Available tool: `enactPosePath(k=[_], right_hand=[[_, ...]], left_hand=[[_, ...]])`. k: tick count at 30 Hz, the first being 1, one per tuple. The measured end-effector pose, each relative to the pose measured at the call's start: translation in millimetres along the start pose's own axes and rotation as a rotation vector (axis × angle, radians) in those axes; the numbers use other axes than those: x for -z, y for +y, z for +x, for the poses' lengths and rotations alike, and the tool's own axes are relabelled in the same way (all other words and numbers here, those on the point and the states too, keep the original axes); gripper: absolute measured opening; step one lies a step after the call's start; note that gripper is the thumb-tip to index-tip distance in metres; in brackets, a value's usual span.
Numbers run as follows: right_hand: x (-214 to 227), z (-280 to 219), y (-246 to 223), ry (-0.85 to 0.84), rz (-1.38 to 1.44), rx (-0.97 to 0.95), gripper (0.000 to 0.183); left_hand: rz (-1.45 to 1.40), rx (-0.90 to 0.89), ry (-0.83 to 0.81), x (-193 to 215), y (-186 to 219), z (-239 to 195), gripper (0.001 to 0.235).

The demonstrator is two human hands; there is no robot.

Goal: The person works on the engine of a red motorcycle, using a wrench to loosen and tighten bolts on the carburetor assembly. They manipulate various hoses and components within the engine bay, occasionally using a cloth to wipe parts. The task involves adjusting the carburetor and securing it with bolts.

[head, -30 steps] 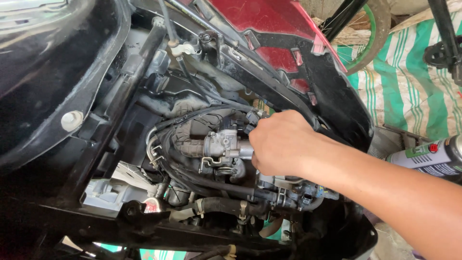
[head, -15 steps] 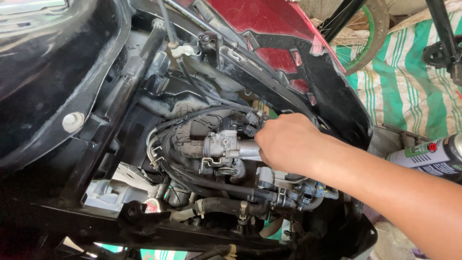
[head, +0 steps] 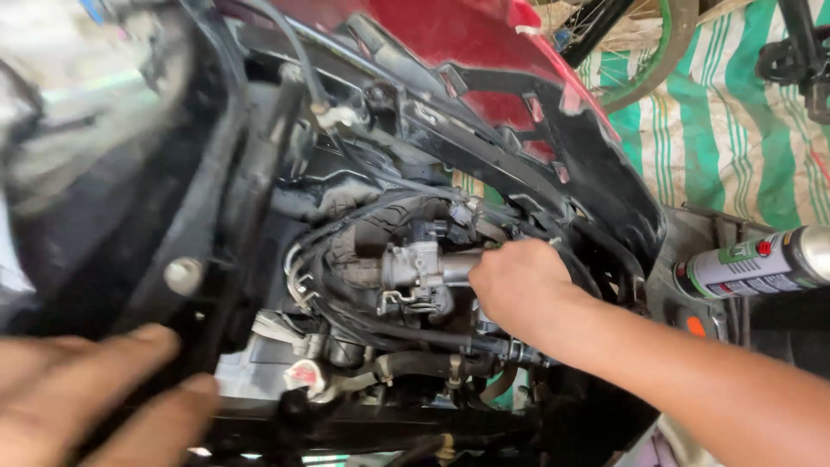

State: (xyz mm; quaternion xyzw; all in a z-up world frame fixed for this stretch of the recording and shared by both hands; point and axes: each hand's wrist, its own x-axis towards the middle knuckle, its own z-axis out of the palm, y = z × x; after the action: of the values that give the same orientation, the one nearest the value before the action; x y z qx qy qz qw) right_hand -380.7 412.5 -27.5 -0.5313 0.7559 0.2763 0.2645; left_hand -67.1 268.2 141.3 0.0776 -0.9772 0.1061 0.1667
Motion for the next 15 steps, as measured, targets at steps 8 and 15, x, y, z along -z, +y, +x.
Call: enactPosePath(k=[8,15], right_hand=[[-50.9,28.1,-6.1,0.204,0.188,-0.121,0.033],[-90.2,45.1,-27.6,0.228,0.368,-0.225,0.017]], left_hand=[[0.134,-0.034,-0.101,12.2,10.8,19.3,0.038],[-0.057,0.228,-0.238,55.7,33.0,54.5,0.052]])
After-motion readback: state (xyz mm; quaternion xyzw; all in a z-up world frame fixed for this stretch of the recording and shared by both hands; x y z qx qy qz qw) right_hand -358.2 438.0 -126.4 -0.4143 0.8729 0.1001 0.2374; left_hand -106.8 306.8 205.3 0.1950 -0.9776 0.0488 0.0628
